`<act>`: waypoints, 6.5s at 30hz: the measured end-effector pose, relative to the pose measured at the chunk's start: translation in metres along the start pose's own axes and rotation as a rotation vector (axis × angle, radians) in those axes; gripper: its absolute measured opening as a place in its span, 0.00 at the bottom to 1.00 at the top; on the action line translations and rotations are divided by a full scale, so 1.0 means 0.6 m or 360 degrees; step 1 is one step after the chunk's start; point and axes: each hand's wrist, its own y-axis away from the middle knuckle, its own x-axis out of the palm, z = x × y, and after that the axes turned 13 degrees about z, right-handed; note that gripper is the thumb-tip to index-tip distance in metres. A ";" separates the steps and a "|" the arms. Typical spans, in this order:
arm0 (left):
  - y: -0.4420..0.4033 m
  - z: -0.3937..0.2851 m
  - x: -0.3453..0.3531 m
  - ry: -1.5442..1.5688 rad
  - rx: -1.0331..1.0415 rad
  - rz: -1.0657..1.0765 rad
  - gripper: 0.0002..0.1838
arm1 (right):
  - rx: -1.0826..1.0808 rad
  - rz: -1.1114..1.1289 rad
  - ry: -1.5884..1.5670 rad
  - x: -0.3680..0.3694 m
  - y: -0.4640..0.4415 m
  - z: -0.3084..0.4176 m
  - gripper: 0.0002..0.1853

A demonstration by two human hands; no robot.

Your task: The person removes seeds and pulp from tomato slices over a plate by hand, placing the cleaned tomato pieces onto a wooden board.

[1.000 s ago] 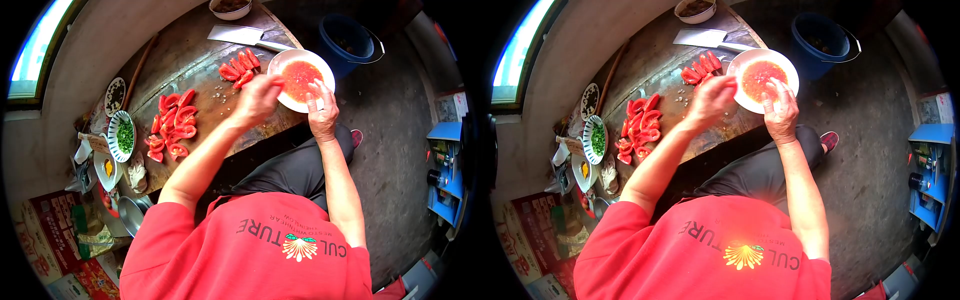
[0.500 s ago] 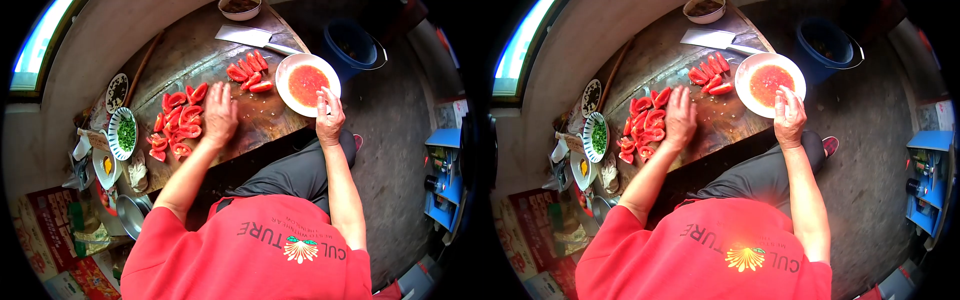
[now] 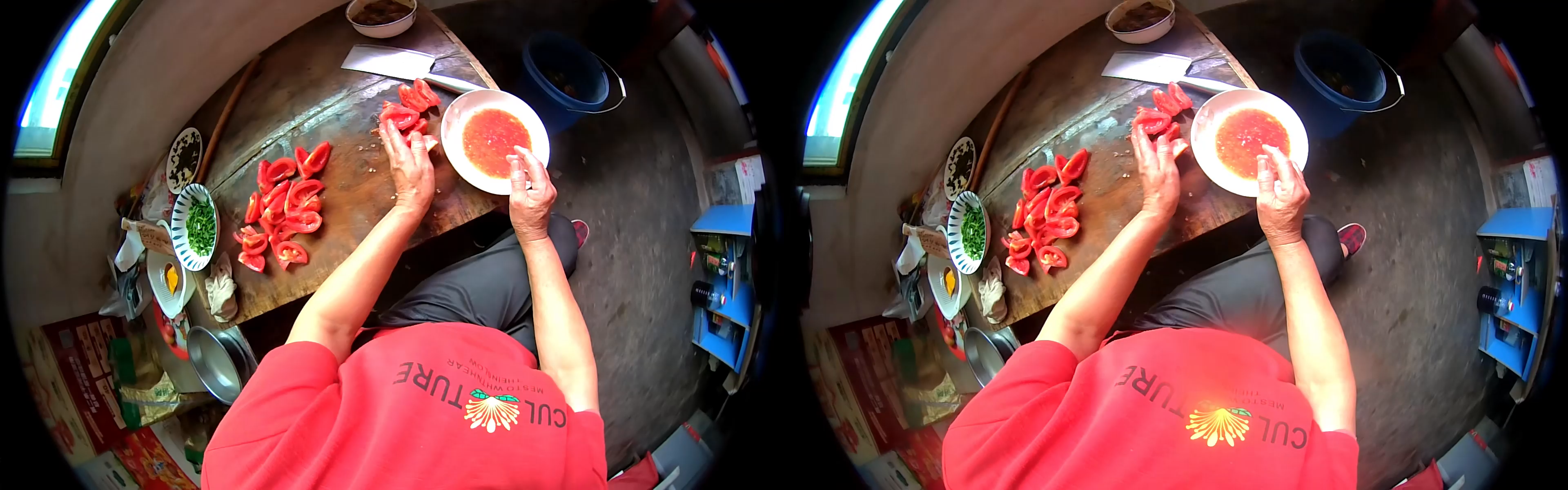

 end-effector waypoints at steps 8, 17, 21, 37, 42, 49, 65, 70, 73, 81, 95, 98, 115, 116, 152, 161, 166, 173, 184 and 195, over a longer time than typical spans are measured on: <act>0.013 -0.037 -0.073 -0.0867 0.0517 0.0209 0.14 | 0.0012 0.0011 -0.0058 0.000 -0.004 0.010 0.08; -0.018 -0.032 -0.057 -0.0643 0.0000 0.0303 0.09 | -0.0091 0.0024 0.0008 -0.005 -0.001 0.005 0.08; -0.030 -0.040 -0.095 0.0438 -0.0594 0.0598 0.13 | -0.0084 0.0038 -0.0043 -0.002 -0.001 0.009 0.08; -0.055 -0.144 -0.023 0.0582 -0.0152 0.1455 0.16 | 0.0413 0.0410 -0.0620 -0.010 -0.055 0.003 0.11; -0.058 -0.158 -0.016 0.0110 0.0198 0.1366 0.13 | 0.0213 0.0262 -0.0355 -0.013 -0.041 0.017 0.11; -0.053 -0.162 -0.001 -0.0212 0.0487 0.1104 0.08 | 0.0071 0.0150 -0.0293 -0.005 -0.035 0.006 0.11; -0.050 -0.156 0.017 0.0116 0.0483 0.1109 0.12 | 0.0038 0.0110 -0.0373 -0.004 -0.032 0.006 0.11; -0.048 -0.154 0.024 0.0839 -0.0034 0.1269 0.14 | 0.0053 0.0033 -0.0390 -0.002 -0.034 0.001 0.10; -0.050 -0.166 0.012 0.0871 -0.0263 0.1337 0.13 | 0.0090 -0.0009 -0.0372 0.000 -0.033 -0.004 0.10; -0.049 -0.140 0.027 0.0655 -0.0102 0.1275 0.11 | 0.0284 0.0002 -0.0581 0.000 -0.033 -0.005 0.09; -0.054 -0.171 0.004 0.0023 0.0562 0.1235 0.10 | 0.0241 0.0068 -0.0437 -0.003 -0.039 -0.003 0.08; -0.052 -0.184 0.002 -0.0060 0.0504 0.1225 0.10 | 0.0196 0.0043 -0.0410 0.000 -0.039 -0.004 0.08; -0.042 -0.149 0.019 0.0051 0.0719 0.0901 0.13 | -0.0161 0.0031 -0.0323 -0.003 -0.041 -0.005 0.11; -0.041 -0.148 0.020 0.0003 0.0740 0.0864 0.13 | -0.0179 0.0052 -0.0309 -0.003 -0.041 -0.008 0.11; -0.015 -0.146 0.024 0.0147 0.0539 0.0766 0.16 | -0.0233 0.0166 -0.0228 -0.010 -0.041 -0.005 0.13; -0.018 -0.133 0.023 0.0350 0.0197 0.1055 0.16 | -0.0110 0.0272 -0.0598 -0.004 -0.037 -0.013 0.14; -0.026 -0.144 0.024 0.0675 -0.0165 0.1199 0.13 | -0.0070 0.0182 -0.0640 -0.006 -0.038 -0.014 0.12; -0.046 -0.154 0.003 0.1097 -0.0596 0.1354 0.12 | 0.0149 0.0151 -0.0623 -0.006 -0.041 -0.005 0.08; -0.046 -0.165 -0.010 0.0617 -0.0430 0.1500 0.13 | 0.0258 0.0313 -0.0634 -0.008 -0.043 -0.009 0.08; -0.047 -0.177 -0.021 0.0212 -0.0073 0.1459 0.14 | 0.0317 0.0834 -0.0492 -0.040 -0.084 -0.004 0.07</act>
